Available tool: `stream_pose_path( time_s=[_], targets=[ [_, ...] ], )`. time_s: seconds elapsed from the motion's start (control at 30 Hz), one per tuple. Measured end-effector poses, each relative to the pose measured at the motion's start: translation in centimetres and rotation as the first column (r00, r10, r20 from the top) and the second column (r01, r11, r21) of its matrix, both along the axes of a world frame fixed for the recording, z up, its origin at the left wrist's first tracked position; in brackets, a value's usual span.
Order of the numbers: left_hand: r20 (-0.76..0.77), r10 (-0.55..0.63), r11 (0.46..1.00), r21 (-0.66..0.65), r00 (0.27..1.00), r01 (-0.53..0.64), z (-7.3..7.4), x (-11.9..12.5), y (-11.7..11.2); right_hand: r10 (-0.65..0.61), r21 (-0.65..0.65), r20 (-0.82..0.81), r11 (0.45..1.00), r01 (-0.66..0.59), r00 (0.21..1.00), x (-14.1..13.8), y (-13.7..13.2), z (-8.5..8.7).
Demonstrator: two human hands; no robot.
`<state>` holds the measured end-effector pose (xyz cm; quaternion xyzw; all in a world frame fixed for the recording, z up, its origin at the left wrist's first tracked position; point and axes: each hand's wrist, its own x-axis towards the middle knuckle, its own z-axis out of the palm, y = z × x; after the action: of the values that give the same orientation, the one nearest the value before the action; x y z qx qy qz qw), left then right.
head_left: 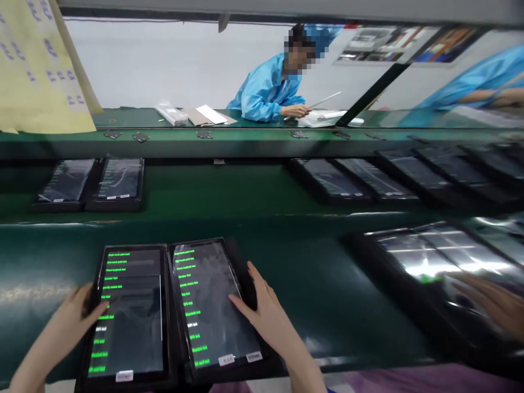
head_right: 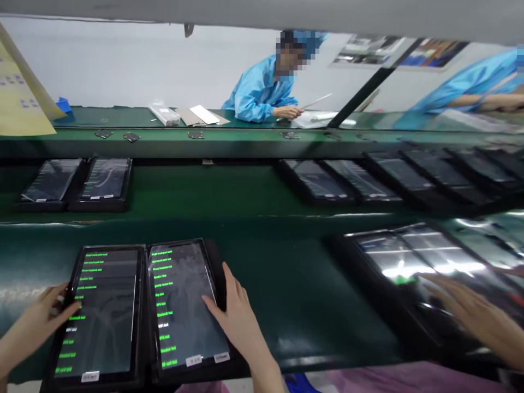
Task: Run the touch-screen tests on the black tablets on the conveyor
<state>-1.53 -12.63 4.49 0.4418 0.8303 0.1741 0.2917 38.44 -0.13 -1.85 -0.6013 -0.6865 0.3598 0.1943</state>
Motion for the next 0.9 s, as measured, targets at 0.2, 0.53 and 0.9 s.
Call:
stream_pose_path(
  time_s=[0.2, 0.53, 0.9],
  targets=[
    [0.122, -0.032, 0.999, -0.021, 0.992, 0.035, -3.2, 0.0, -4.1, 0.052, -0.047, -0.035, 0.997, -0.054, 0.998, 1.9, -1.3, -0.7],
    [0.089, 0.157, 0.988, -0.01, 0.983, -0.157, -1.3, 1.1, 0.2, -0.073, -0.01, 0.062, 0.997, 0.074, 0.995, -1.4, 2.5, 0.4],
    [-0.025, 0.216, 0.976, 0.049, 0.976, -0.214, -1.3, 3.3, 0.9, -0.198, -0.189, 0.097, 0.959, 0.213, 0.975, 1.0, 3.4, -0.5]
  ],
)
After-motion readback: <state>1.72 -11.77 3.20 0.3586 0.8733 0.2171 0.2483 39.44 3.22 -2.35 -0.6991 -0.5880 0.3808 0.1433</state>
